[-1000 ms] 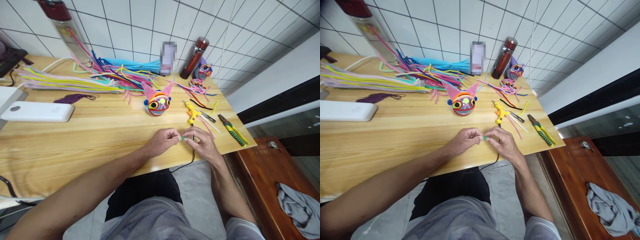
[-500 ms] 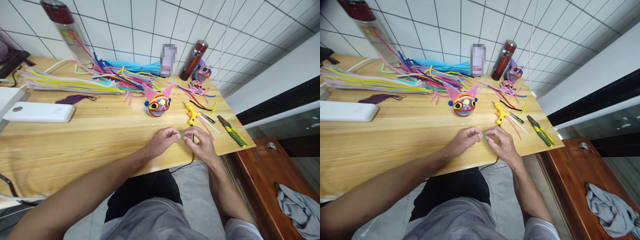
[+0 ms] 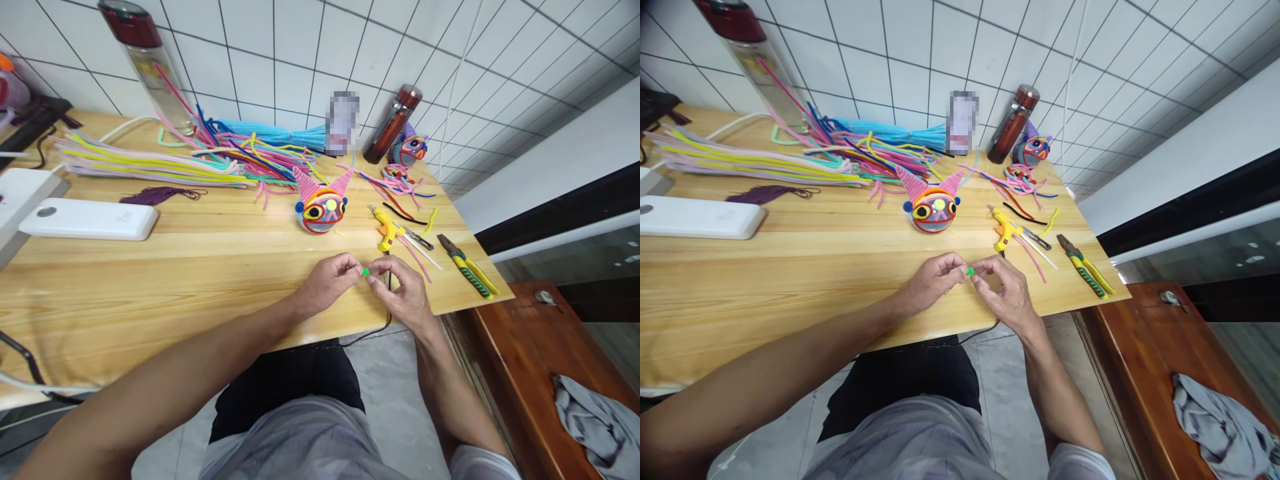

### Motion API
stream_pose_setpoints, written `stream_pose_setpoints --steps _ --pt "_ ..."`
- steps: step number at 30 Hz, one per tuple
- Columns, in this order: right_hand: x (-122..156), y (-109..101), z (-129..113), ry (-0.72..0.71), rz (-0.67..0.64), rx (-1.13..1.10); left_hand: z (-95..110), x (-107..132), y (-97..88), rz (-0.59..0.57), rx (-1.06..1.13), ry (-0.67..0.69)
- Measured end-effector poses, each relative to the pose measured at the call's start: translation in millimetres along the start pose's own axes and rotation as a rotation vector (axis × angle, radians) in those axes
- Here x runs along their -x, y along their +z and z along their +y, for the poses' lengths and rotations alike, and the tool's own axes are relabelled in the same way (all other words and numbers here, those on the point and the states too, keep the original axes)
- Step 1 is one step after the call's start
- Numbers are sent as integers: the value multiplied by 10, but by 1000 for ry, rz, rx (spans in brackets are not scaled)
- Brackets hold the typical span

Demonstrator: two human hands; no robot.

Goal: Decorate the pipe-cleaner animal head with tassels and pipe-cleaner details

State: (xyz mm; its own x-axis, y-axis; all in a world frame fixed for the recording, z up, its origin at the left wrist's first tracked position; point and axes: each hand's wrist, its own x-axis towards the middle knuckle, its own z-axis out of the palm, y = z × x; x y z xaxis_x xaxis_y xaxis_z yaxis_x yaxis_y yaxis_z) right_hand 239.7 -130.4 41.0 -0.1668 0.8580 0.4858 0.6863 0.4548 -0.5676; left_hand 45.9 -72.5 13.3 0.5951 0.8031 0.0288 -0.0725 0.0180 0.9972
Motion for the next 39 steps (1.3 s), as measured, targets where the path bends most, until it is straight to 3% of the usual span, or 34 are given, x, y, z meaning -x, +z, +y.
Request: stream_pose_setpoints --steps 11,18,28,33,35,39 --pt "-4 45 37 64 13 -28 -27 -10 0 55 17 38" --pt "8 26 101 158 -8 -116 3 3 -6 13 91 24" --pt "-10 31 61 235 -31 -88 -35 -12 38 77 -113 113" --pt "-23 76 111 329 85 -180 -18 -8 30 122 -141 152" --pt "-29 86 114 308 130 -210 -15 -14 19 157 -116 157" --pt "-60 85 61 171 59 -70 -14 -26 1 207 -27 150"
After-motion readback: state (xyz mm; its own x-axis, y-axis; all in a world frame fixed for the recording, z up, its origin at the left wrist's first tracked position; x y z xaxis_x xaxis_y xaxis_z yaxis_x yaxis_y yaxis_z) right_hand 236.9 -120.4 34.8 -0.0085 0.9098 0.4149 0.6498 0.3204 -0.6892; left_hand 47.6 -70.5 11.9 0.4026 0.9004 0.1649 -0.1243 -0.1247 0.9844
